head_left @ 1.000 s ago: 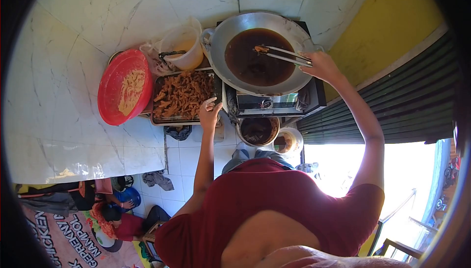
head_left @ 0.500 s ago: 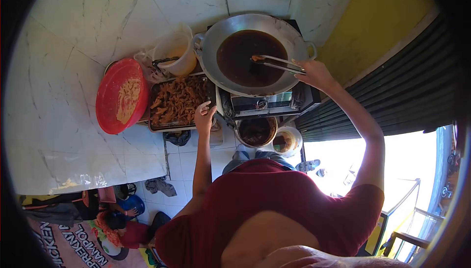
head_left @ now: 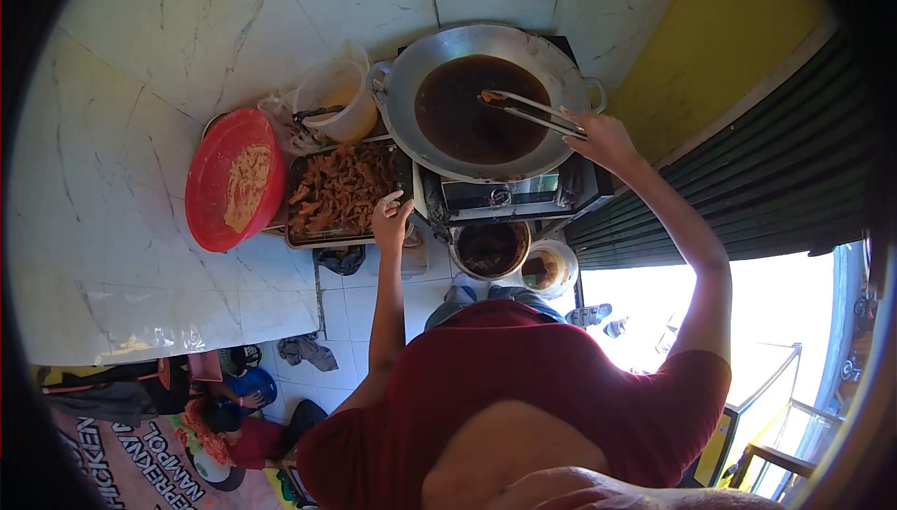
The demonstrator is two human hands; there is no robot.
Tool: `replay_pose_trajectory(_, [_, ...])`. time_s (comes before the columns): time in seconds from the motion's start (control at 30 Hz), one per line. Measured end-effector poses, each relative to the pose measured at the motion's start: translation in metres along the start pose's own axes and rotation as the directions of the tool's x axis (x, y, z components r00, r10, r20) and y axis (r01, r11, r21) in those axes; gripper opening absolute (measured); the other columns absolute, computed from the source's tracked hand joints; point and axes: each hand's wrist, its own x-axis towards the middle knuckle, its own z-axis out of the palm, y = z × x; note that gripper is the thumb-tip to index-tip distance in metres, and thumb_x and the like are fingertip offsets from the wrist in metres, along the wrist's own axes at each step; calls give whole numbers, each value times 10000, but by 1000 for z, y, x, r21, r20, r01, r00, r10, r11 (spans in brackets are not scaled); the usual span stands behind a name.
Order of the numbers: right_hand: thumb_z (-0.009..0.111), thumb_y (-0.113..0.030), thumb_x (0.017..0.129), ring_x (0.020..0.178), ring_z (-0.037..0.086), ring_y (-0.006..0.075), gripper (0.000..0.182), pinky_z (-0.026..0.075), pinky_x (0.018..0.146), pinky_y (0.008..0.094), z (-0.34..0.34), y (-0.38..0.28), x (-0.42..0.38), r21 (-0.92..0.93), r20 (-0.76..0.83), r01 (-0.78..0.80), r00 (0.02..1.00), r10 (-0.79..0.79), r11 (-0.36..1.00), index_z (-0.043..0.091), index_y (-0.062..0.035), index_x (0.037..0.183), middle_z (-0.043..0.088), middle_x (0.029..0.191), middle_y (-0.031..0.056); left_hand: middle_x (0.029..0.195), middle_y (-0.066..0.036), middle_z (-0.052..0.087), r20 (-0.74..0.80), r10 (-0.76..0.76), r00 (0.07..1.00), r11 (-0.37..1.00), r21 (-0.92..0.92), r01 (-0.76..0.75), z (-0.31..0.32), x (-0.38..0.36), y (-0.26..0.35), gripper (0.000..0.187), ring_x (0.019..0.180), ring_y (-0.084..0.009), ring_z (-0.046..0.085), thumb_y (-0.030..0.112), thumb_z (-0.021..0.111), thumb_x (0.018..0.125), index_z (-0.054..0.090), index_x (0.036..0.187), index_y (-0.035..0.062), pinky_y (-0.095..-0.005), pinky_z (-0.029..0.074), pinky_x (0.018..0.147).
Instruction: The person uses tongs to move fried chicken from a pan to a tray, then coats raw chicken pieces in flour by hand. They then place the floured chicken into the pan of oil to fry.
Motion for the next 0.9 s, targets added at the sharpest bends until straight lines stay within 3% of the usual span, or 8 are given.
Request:
replay_pose_trajectory(0.1, [629, -235, 733, 826, 604, 300, 414, 483, 718, 391, 6, 1, -1, -31, -25, 73, 997, -74, 997, 575, -56, 1102, 622, 919, 155, 933, -91, 590, 5, -2, 1000, 1000, 5, 2, -1, 0, 0, 410, 849, -186, 554, 306, 735, 707, 627, 1018, 61, -300, 455, 754])
replay_pose_trajectory(0.3, [631, -214, 733, 817, 603, 306, 429, 484, 718, 388, -10, -3, 7, 4, -32, -2, 999, 2, 1000, 566, -60, 1127, 621, 905, 149, 926, -91, 591, 1, -22, 1000, 1000, -13, 22, -1, 0, -1, 409, 841, -187, 556, 300, 737, 706, 626, 1018, 60, -303, 456, 751])
replay_pose_trajectory(0.4, [634, -218, 733, 813, 605, 304, 431, 489, 717, 387, 1, 2, 4, 2, -93, 114, 989, -114, 993, 566, -64, 1130, 624, 914, 145, 922, -91, 592, 5, -7, 1000, 1000, 11, 7, -1, 0, 1, 406, 837, -187, 556, 293, 736, 710, 624, 1021, 58, -300, 457, 753])
replay_pose_trajectory(0.5, [634, -224, 736, 835, 607, 295, 422, 491, 730, 381, -6, -3, 4, 11, 3, -8, 1000, 8, 1000, 570, -67, 1123, 624, 963, 141, 916, -90, 593, 4, -14, 1000, 1000, -5, 14, 0, 0, -3, 400, 834, -181, 555, 286, 735, 711, 625, 1017, 52, -292, 457, 756])
replay_pose_trajectory(0.9, [649, -217, 730, 856, 605, 284, 423, 487, 739, 376, -11, -7, 12, 5, 21, 104, 994, -104, 995, 574, -85, 1125, 623, 979, 138, 942, -100, 591, -5, 15, 1000, 998, 53, -15, -1, -6, 9, 357, 839, -180, 562, 241, 705, 739, 621, 1025, 46, -299, 454, 755])
